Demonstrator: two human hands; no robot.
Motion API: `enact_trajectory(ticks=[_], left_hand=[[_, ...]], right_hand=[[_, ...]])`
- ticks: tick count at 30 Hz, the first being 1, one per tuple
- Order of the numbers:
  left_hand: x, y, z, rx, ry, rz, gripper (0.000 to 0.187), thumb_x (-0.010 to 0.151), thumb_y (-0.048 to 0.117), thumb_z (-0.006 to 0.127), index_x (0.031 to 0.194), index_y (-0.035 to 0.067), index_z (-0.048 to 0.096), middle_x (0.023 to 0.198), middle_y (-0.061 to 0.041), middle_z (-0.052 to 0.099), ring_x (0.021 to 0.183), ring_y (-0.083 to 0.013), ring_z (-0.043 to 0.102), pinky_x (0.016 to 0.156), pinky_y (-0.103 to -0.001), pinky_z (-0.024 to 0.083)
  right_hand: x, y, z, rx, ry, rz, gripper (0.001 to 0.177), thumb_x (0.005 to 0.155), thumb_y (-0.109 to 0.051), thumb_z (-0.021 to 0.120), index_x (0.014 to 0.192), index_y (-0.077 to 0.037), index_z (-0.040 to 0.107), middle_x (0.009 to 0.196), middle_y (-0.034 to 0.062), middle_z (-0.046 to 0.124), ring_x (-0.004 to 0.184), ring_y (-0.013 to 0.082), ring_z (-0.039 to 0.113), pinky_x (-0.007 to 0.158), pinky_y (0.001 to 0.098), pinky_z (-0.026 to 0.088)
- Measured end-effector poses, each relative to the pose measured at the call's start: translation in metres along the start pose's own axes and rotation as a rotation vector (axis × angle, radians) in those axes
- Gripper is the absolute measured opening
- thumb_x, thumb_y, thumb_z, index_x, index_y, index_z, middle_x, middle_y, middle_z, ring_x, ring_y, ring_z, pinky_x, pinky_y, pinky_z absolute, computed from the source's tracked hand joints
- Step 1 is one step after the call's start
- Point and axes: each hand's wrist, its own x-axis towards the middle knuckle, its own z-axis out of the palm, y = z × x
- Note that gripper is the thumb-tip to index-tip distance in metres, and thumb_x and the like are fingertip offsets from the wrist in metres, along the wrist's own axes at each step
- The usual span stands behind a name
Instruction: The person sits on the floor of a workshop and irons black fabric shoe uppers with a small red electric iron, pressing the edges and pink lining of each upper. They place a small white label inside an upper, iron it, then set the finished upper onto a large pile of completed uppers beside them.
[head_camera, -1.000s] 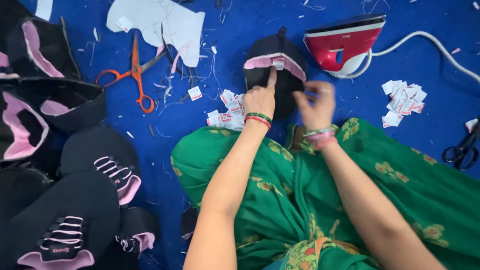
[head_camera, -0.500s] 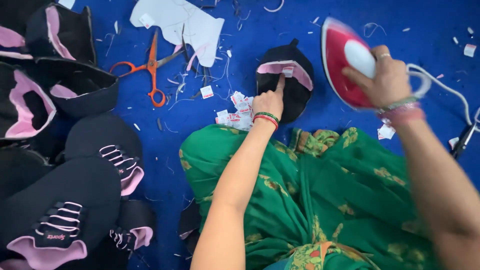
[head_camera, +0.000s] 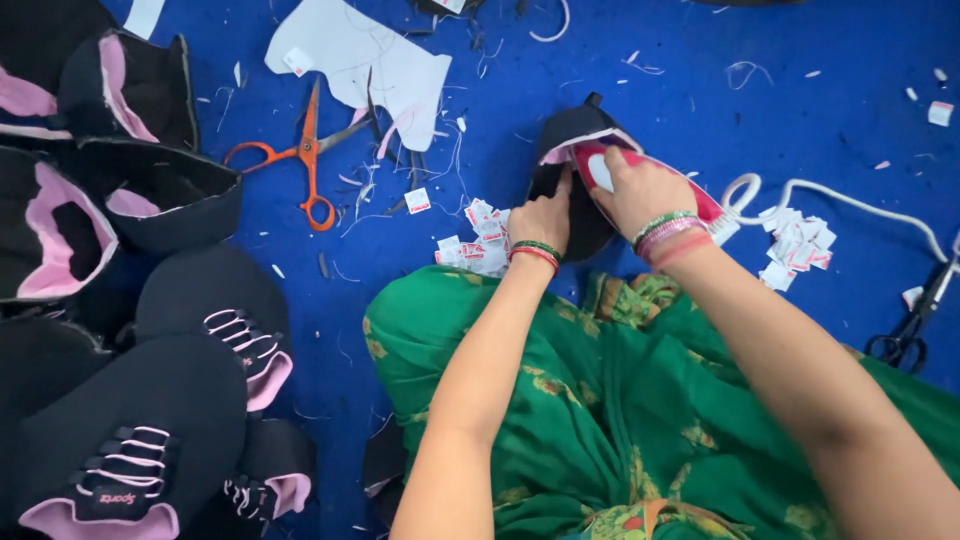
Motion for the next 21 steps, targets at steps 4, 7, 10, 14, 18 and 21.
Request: enact_trajectory(ticks=[4,7,10,14,18,21], left_hand=[[0.0,-0.002,0.016,-0.013,0.006,0.015,0.071,0.099,0.011,0.045,0.163,0.032,0.024,0.091,-0.017,0.077,0.081,-0.0338,0.077,0.072,-0.047,0.061],[0.004,0.003,-0.002,-0.014,0.02,0.027,0.069,0.099,0.012,0.044,0.162,0.033,0.027,0.093,-0.016,0.078,0.083,-0.0342,0.077,0.072,-0.048,0.061],[-0.008,0.002,-0.013,-0.028,-0.018,-0.008,0.074,0.094,0.014,0.046,0.162,0.033,0.024,0.092,-0.018,0.077,0.08,-0.0345,0.076,0.071,-0.049,0.061],[-0.007,0.001,-0.012,-0.01,0.015,0.019,0.073,0.096,0.012,0.046,0.162,0.035,0.026,0.091,-0.017,0.077,0.081,-0.0348,0.076,0.073,-0.049,0.061],[-0.006,0.002,-0.014,-0.03,0.01,-0.004,0.072,0.096,0.013,0.047,0.161,0.037,0.028,0.092,-0.016,0.077,0.083,-0.0345,0.076,0.073,-0.049,0.061],[-0.003,0.0,-0.012,-0.034,-0.025,-0.016,0.072,0.094,0.012,0.047,0.16,0.037,0.029,0.095,-0.016,0.077,0.084,-0.0347,0.077,0.072,-0.049,0.062]], right_hand=[[0.014,-0.005,-0.015,0.006,-0.037,0.016,0.051,0.097,-0.042,0.065,0.135,-0.009,0.058,0.098,0.0245,0.073,0.087,0.0434,0.072,0.072,0.0536,0.059],[0.011,-0.002,-0.022,0.038,-0.046,0.026,0.053,0.093,-0.043,0.066,0.135,-0.01,0.057,0.098,0.0256,0.072,0.085,0.0457,0.071,0.072,0.0542,0.058],[-0.001,0.004,-0.012,0.026,-0.082,-0.006,0.053,0.096,-0.041,0.065,0.137,-0.009,0.058,0.096,0.0263,0.074,0.088,0.0435,0.073,0.075,0.0543,0.058],[-0.009,0.004,-0.037,0.018,-0.156,0.112,0.054,0.092,-0.045,0.068,0.134,-0.012,0.061,0.101,0.026,0.073,0.091,0.0452,0.072,0.079,0.0541,0.059],[-0.018,-0.008,-0.06,0.05,-0.144,0.141,0.059,0.094,-0.049,0.067,0.14,-0.013,0.059,0.102,0.0281,0.072,0.094,0.0454,0.071,0.081,0.0539,0.058],[0.002,0.002,-0.013,0.042,-0.112,0.061,0.056,0.093,-0.044,0.069,0.135,-0.008,0.061,0.106,0.0266,0.072,0.095,0.045,0.071,0.081,0.0531,0.058]])
